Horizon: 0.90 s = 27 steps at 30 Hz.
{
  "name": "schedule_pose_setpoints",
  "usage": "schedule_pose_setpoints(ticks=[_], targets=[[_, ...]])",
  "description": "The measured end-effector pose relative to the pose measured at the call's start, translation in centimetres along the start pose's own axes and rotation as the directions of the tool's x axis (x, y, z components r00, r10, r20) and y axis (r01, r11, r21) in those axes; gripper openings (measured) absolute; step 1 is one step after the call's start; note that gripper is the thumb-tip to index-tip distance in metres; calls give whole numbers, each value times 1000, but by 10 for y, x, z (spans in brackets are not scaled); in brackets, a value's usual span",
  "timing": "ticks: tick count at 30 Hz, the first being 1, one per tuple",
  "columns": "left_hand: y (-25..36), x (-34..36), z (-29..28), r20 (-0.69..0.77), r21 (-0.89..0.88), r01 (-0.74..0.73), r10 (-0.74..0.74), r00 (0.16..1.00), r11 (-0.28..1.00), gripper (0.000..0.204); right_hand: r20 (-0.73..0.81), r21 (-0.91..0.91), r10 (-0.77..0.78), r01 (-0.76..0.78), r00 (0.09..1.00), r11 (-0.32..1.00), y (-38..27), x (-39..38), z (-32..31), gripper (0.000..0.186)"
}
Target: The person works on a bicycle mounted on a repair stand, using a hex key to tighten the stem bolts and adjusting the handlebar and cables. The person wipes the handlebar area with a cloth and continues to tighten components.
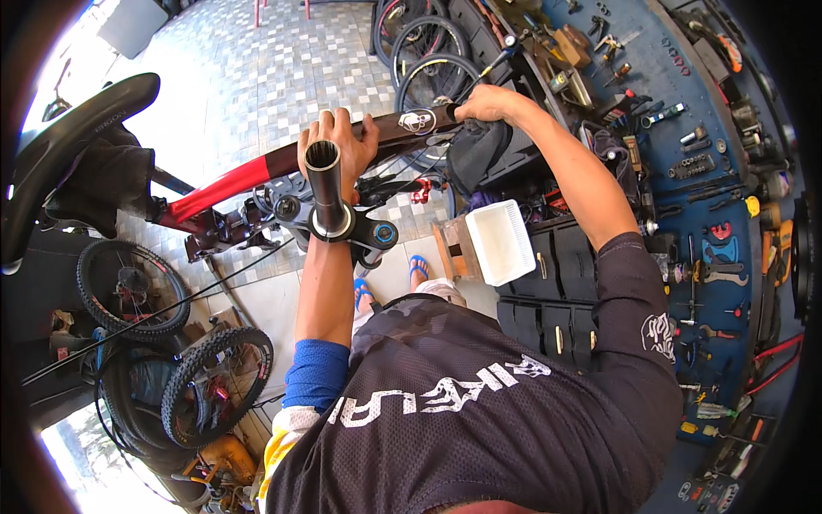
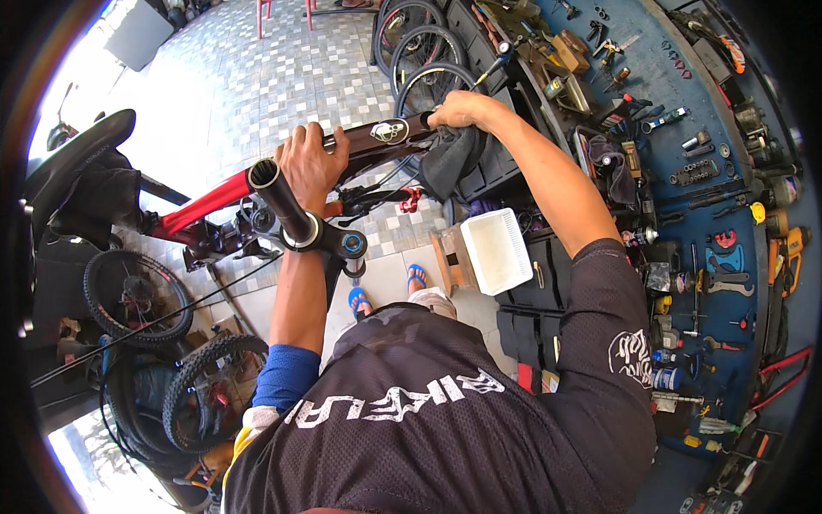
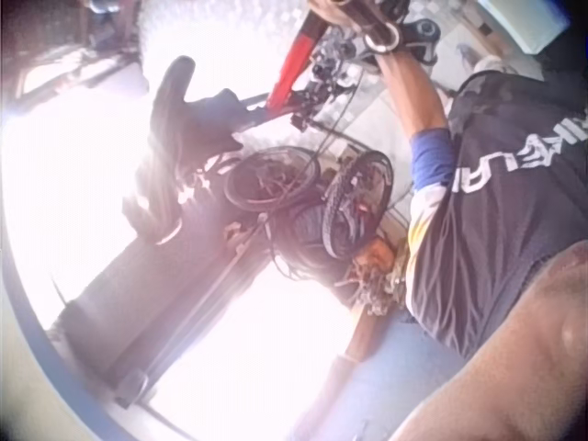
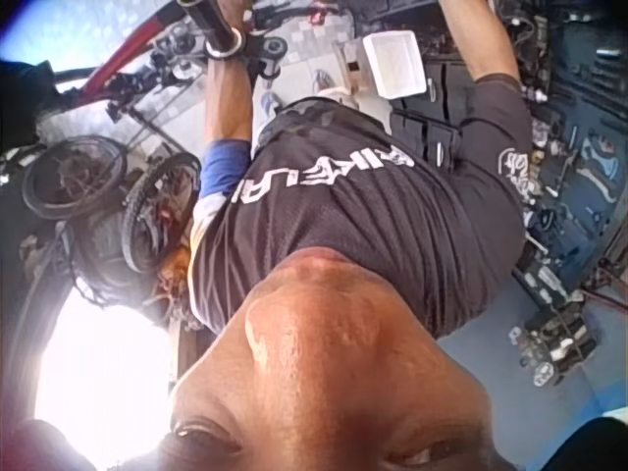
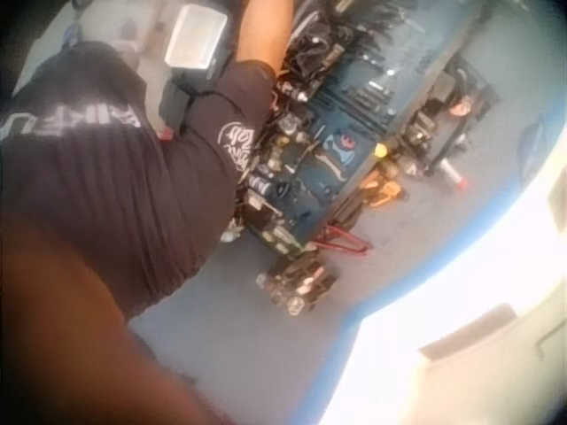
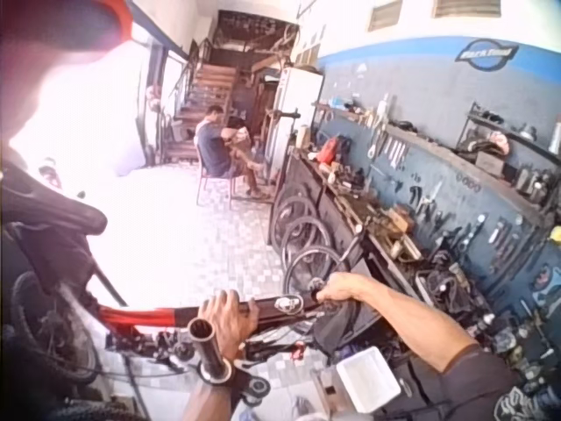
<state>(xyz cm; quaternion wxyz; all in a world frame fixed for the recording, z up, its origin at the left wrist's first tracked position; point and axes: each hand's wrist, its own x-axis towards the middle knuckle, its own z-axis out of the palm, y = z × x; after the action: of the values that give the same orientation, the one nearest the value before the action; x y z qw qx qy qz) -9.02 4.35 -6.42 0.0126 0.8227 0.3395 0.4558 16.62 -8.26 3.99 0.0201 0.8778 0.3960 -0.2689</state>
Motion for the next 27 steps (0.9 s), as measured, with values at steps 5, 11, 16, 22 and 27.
schedule_pose_setpoints(ticks=[5,11,16,22,27], targets=[[-2,2,2,-43,-1,-3,3,999,1000,33,-218,399,-101,183,971,898,25,-20,-17,42],[-4,0,2,-42,11,-10,11,999,1000,33,-591,-299,-523,435,614,849,54,-40,-38,28],[-4,0,2,-21,23,-10,11,1000,1000,34,-357,-627,-798,509,485,590,27,-44,-13,23],[1,0,2,-6,3,-3,3,1000,1000,35,18,-878,-921,446,388,171,32,-24,0,29],[-5,0,2,-27,16,-5,5,1000,1000,36,-106,-949,-879,216,465,228,15,-44,26,20]])
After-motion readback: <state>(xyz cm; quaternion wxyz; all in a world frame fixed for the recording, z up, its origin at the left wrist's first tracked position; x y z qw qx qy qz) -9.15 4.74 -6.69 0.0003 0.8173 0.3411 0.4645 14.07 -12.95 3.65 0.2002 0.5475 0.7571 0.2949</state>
